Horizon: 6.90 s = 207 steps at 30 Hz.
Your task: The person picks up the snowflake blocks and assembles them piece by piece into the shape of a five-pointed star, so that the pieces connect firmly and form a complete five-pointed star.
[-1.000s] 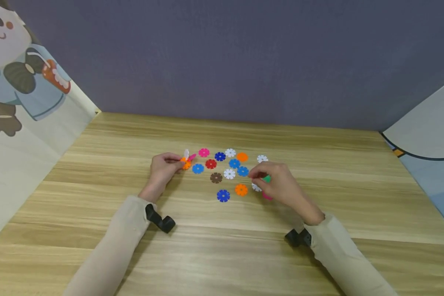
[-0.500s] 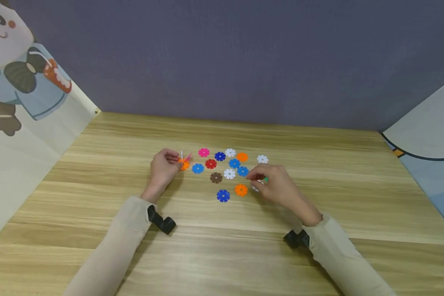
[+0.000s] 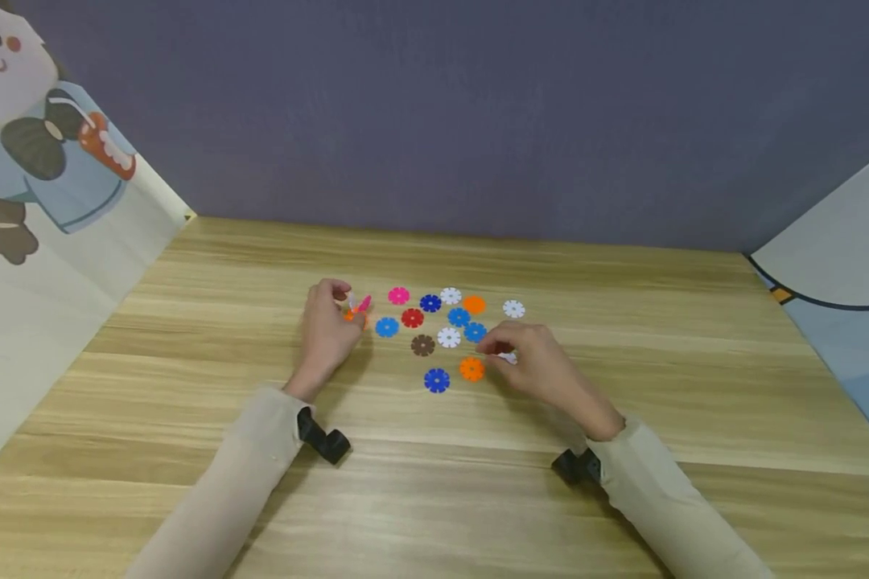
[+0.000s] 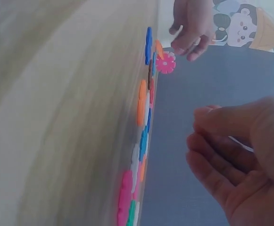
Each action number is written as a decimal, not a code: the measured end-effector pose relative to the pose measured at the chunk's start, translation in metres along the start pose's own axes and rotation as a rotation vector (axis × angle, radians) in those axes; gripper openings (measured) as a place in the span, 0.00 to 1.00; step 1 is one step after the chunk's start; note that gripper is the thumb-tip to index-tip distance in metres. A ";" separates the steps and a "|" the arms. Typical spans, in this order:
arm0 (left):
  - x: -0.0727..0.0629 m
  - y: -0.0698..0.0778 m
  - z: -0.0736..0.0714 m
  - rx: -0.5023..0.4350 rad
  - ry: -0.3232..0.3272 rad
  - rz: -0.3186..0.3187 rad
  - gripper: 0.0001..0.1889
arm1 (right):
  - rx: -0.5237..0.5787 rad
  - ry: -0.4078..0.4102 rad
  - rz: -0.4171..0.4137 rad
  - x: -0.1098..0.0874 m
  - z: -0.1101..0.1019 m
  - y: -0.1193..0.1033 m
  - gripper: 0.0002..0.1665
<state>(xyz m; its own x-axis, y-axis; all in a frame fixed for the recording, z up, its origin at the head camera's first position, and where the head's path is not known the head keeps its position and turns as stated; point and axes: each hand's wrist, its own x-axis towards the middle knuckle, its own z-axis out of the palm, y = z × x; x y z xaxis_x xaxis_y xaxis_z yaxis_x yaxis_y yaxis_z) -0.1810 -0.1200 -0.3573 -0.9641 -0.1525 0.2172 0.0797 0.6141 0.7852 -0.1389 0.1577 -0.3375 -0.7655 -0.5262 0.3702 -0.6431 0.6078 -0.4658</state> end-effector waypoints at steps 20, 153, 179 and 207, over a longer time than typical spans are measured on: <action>-0.046 0.041 0.033 0.025 -0.457 0.161 0.20 | -0.016 -0.215 0.141 0.009 0.002 -0.001 0.24; -0.058 0.036 0.054 -0.843 -0.516 -0.273 0.08 | -0.037 -0.252 0.426 0.003 -0.014 0.025 0.14; -0.059 0.033 0.056 -0.883 -0.518 -0.277 0.06 | 0.054 -0.171 0.263 0.000 -0.004 0.018 0.10; -0.062 0.033 0.058 -0.801 -0.581 -0.127 0.18 | 0.170 0.103 0.090 0.004 -0.006 -0.001 0.10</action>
<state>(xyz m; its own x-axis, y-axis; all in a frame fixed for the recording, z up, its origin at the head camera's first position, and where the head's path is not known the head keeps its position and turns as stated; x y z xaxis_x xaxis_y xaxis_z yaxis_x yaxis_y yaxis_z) -0.1328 -0.0452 -0.3782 -0.9345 0.3530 -0.0452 -0.0919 -0.1167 0.9889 -0.1413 0.1586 -0.3305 -0.8231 -0.4055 0.3976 -0.5664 0.5359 -0.6261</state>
